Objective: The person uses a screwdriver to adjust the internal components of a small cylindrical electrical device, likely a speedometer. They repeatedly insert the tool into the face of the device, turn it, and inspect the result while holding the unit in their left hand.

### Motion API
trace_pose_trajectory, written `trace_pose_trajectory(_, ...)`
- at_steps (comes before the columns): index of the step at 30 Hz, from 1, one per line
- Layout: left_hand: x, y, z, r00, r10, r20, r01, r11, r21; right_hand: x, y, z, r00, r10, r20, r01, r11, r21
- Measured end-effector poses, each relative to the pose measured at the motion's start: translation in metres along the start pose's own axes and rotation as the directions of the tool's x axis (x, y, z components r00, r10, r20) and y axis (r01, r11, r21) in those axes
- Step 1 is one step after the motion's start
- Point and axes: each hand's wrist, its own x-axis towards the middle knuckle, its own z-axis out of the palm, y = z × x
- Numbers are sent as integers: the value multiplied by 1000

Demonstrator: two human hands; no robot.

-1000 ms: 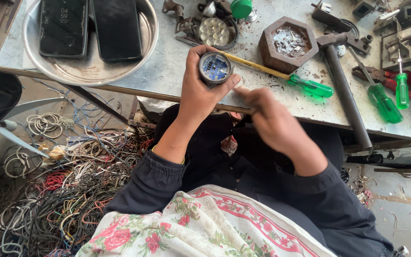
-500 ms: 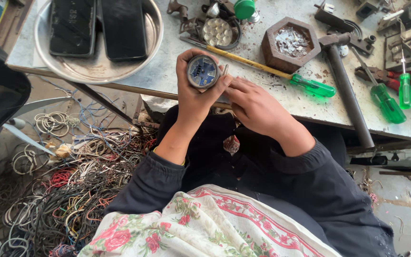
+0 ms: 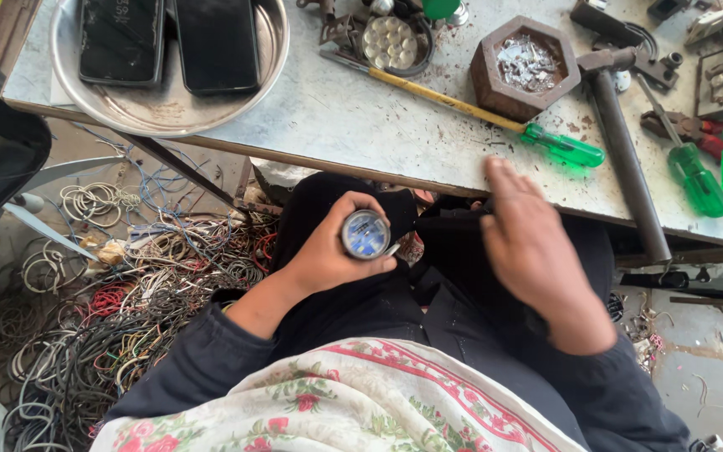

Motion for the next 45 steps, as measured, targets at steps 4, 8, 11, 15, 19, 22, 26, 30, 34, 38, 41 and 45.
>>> trace_pose_trajectory(4, 17, -34, 16, 986, -80, -149, 101, 986, 136, 10, -18, 17, 994, -105, 8, 105, 994, -3)
trace_pose_trajectory(8, 31, -59, 29, 961, -25, -276, 98, 963, 252, 26, -23, 19, 983, -178, 42, 169, 972, 162)
trace_pose_trajectory(11, 33, -66, 34, 962, -53, -267, 121, 961, 248, 33, -22, 18, 987, -161, 10, 155, 965, 210)
trace_pose_trajectory(15, 39, -67, 33, 960, -17, -279, 86, 968, 235, 37, -20, 26, 985, -169, 19, 168, 984, 53)
trace_pose_trajectory(19, 45, -61, 30, 960, 44, -275, 5, 985, 174, 35, -22, 31, 964, -262, 32, 259, 963, 78)
trace_pose_trajectory(22, 43, -54, 26, 966, -15, -259, 48, 991, 123, 29, -25, 29, 934, -351, 65, 331, 919, 213)
trace_pose_trajectory(26, 43, -48, 22, 963, -12, -271, 40, 994, 97, 30, -26, 23, 965, -260, 41, 230, 908, 349)
trace_pose_trajectory(30, 42, -48, 22, 957, 17, -291, 30, 987, 155, 45, -25, 22, 962, -264, -62, 271, 950, 157)
trace_pose_trajectory(34, 38, -38, 22, 965, -78, -252, 122, 979, 162, 40, -33, 26, 915, -403, 27, 383, 887, 258)
trace_pose_trajectory(38, 29, -1, 24, 961, -262, -93, 270, 959, 87, 22, -21, 17, 977, -200, -67, 211, 908, 361)
trace_pose_trajectory(41, 32, 37, 28, 995, -29, 93, 37, 996, -84, 17, 15, 4, 933, -59, -356, 182, 928, 326)
trace_pose_trajectory(45, 84, 80, 31, 950, 269, 161, -309, 889, 337, 23, 62, 9, 808, 84, -584, 186, 903, 387)
